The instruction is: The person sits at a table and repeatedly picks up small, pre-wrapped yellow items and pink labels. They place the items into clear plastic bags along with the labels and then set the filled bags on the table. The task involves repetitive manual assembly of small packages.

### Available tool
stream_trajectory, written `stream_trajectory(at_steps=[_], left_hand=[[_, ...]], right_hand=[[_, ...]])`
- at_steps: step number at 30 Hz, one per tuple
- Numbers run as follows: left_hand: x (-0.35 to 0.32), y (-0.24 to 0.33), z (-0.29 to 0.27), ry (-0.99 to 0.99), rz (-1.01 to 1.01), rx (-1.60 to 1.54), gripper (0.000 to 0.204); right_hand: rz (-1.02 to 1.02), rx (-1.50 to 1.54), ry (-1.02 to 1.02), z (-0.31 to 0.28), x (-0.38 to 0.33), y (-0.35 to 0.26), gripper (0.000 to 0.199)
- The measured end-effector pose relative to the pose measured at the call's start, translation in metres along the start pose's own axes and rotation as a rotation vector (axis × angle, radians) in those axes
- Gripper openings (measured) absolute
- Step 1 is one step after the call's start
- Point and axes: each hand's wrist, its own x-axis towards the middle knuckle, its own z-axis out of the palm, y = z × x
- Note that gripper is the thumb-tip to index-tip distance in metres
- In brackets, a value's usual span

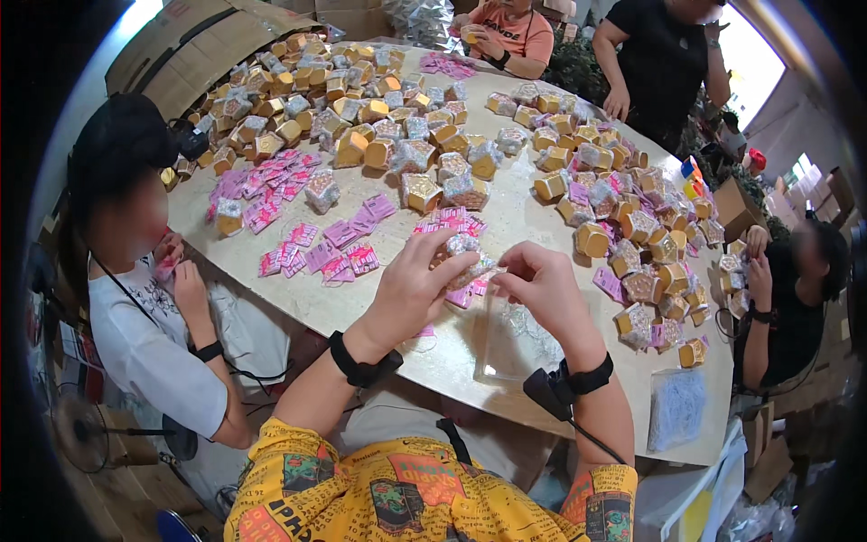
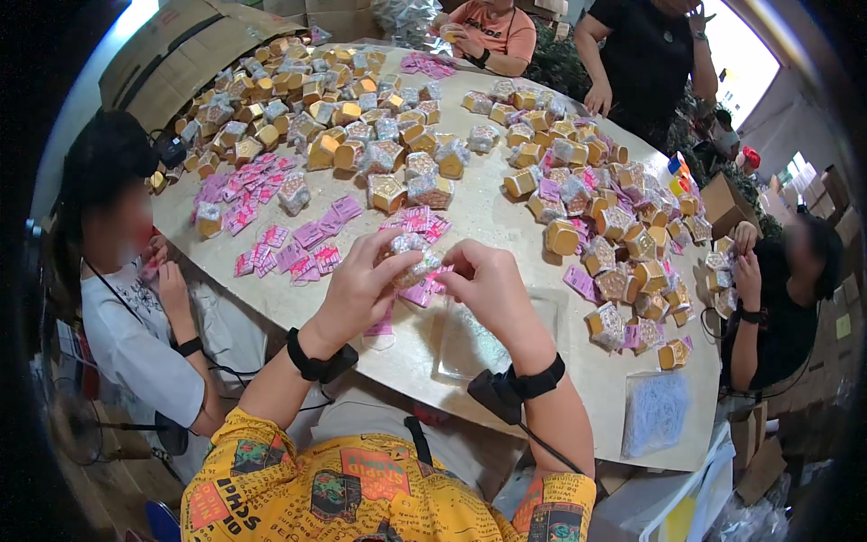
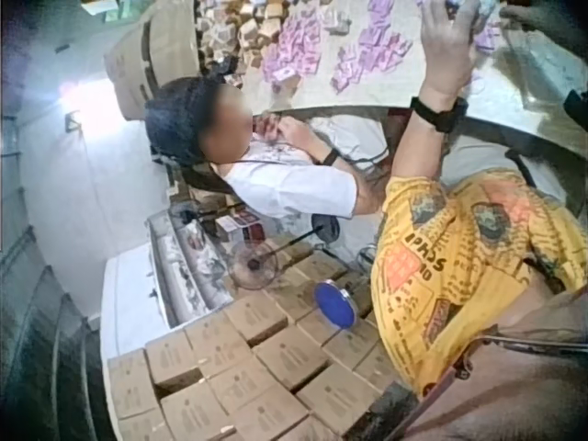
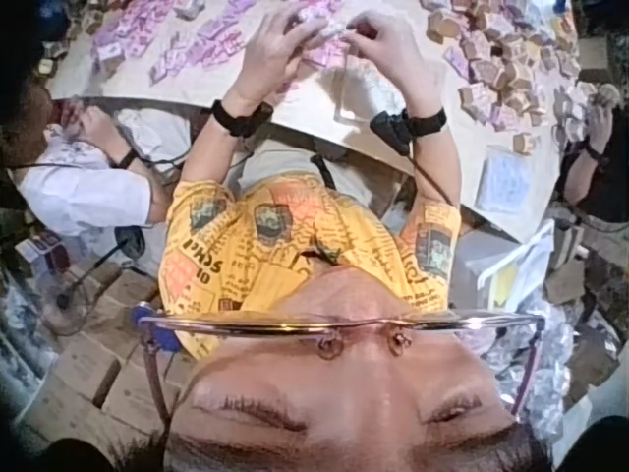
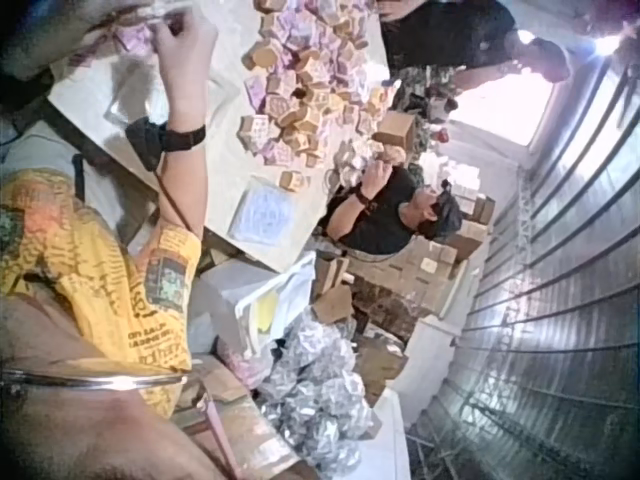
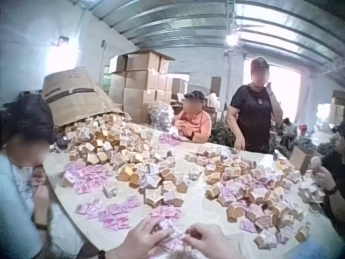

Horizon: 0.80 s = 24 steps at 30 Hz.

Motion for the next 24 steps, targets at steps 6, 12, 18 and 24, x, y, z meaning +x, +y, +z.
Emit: stream_trajectory(at_steps=[6,12,18,24], left_hand=[[0.0,0.003,0.0,-0.012,-0.021,0.014,0.054],[0.0,0.005,-0.001,0.001,-0.018,-0.007,0.052],[0.0,0.008,0.002,-0.014,-0.012,0.009,0.051],[-0.002,0.007,-0.001,-0.019,-0.082,-0.089,0.049]], right_hand=[[-0.402,-0.358,0.148,0.005,-0.005,0.002,0.01],[-0.45,-0.4,0.156,0.007,-0.006,0.007,0.009],[-0.521,-0.639,0.169,0.014,-0.009,0.005,0.009],[-0.091,0.137,0.027,-0.003,-0.007,0.008,0.009]])
